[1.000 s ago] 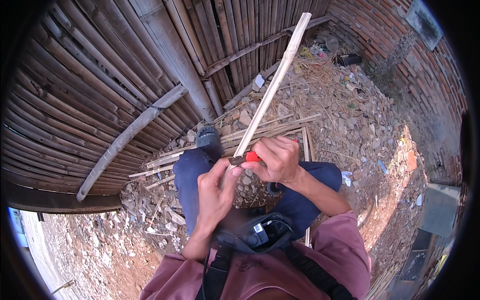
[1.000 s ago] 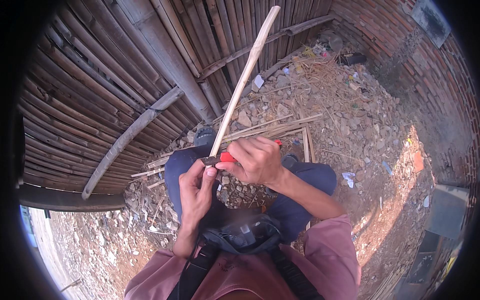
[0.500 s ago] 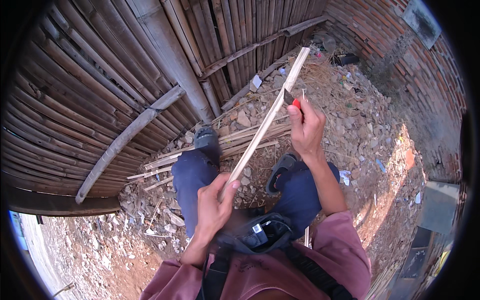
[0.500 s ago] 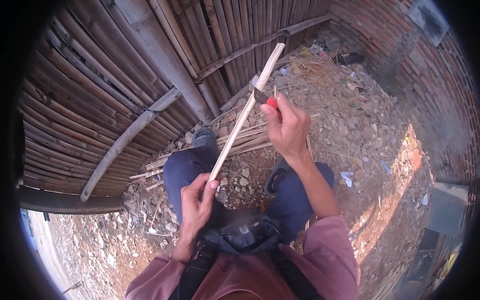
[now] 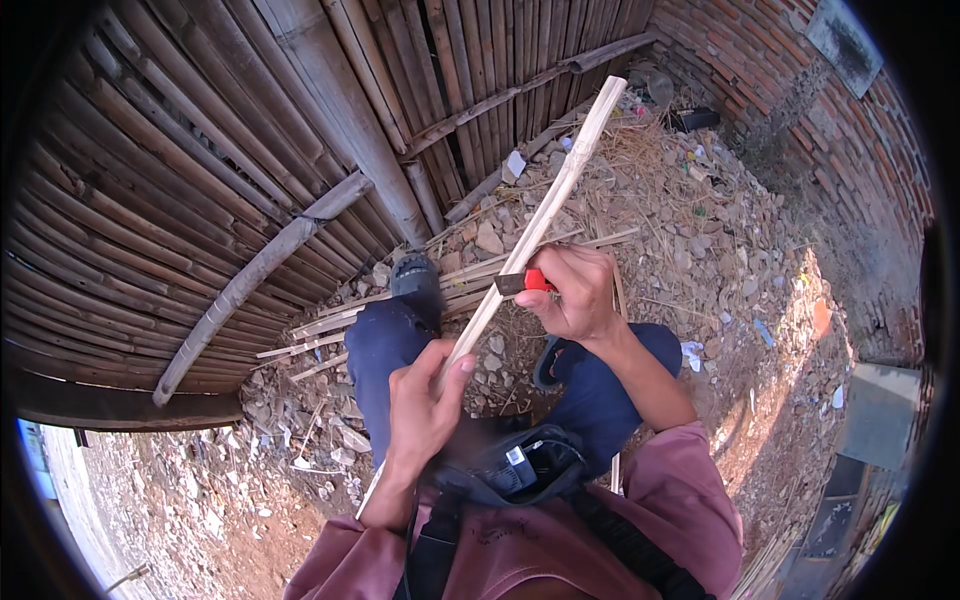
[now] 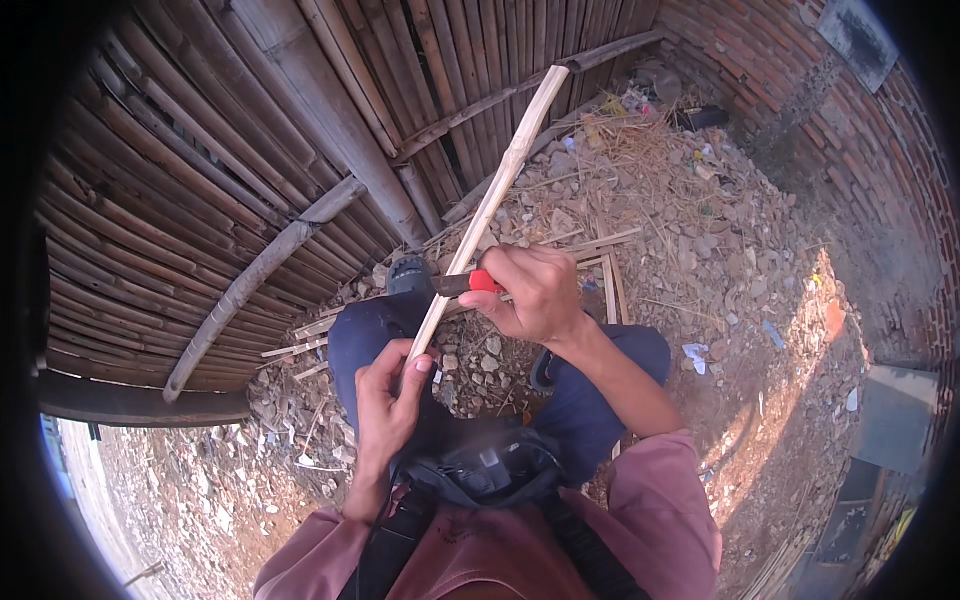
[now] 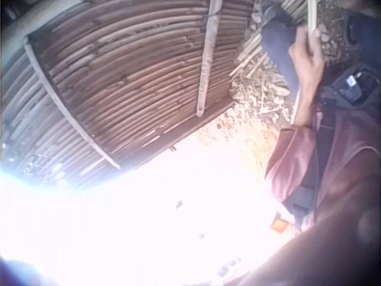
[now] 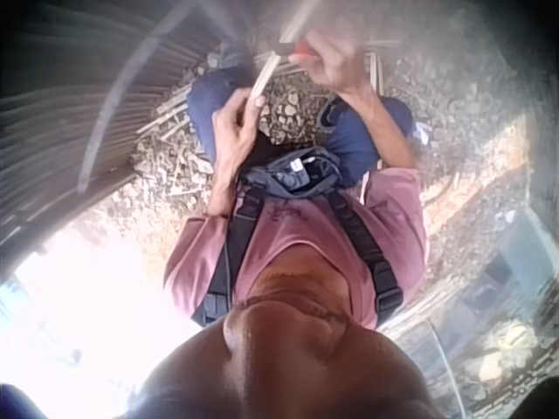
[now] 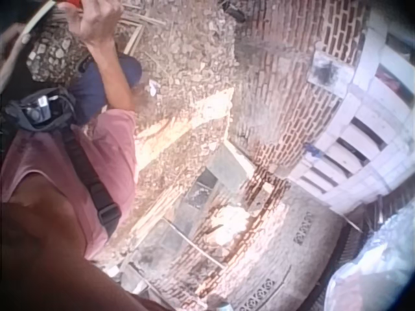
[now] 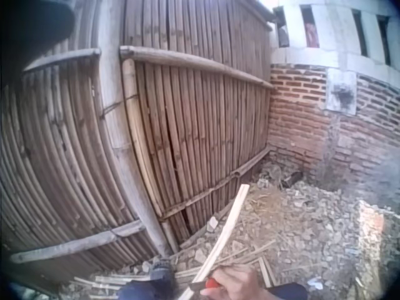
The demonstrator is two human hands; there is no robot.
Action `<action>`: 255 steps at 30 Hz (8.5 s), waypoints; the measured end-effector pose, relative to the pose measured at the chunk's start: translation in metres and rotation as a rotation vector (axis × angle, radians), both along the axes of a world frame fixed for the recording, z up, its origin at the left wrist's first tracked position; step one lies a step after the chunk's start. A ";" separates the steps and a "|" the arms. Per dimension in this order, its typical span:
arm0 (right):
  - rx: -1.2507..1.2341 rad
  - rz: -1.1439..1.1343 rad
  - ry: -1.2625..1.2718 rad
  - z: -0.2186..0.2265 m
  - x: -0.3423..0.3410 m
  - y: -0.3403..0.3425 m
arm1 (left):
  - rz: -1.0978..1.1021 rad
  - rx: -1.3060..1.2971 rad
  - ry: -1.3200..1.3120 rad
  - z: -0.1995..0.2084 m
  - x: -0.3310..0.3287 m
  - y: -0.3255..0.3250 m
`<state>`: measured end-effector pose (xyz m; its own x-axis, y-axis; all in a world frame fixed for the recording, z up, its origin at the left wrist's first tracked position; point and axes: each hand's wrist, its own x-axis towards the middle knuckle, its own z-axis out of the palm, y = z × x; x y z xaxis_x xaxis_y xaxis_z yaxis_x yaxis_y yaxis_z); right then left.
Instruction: The person is using a utility knife to shave thin strips from a length of bamboo while sitting on the ground.
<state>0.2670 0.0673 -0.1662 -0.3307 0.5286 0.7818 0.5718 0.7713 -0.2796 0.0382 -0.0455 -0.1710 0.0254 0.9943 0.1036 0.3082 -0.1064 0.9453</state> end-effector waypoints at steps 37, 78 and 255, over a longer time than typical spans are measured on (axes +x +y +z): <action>-0.929 0.305 0.860 0.009 0.040 0.024 | -0.006 -0.037 0.224 -0.010 -0.021 -0.023; -0.060 0.061 -0.099 0.011 0.012 -0.002 | -0.349 -0.189 -0.221 0.014 0.019 0.045; -0.044 0.112 -0.067 -0.014 -0.014 0.003 | -0.035 -0.006 0.205 0.021 0.011 0.020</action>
<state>0.2534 0.0701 -0.1798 -0.4402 0.5186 0.7330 0.5017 0.8191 -0.2782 0.0490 -0.0254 -0.1496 0.0798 0.9930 0.0872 0.4903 -0.1152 0.8639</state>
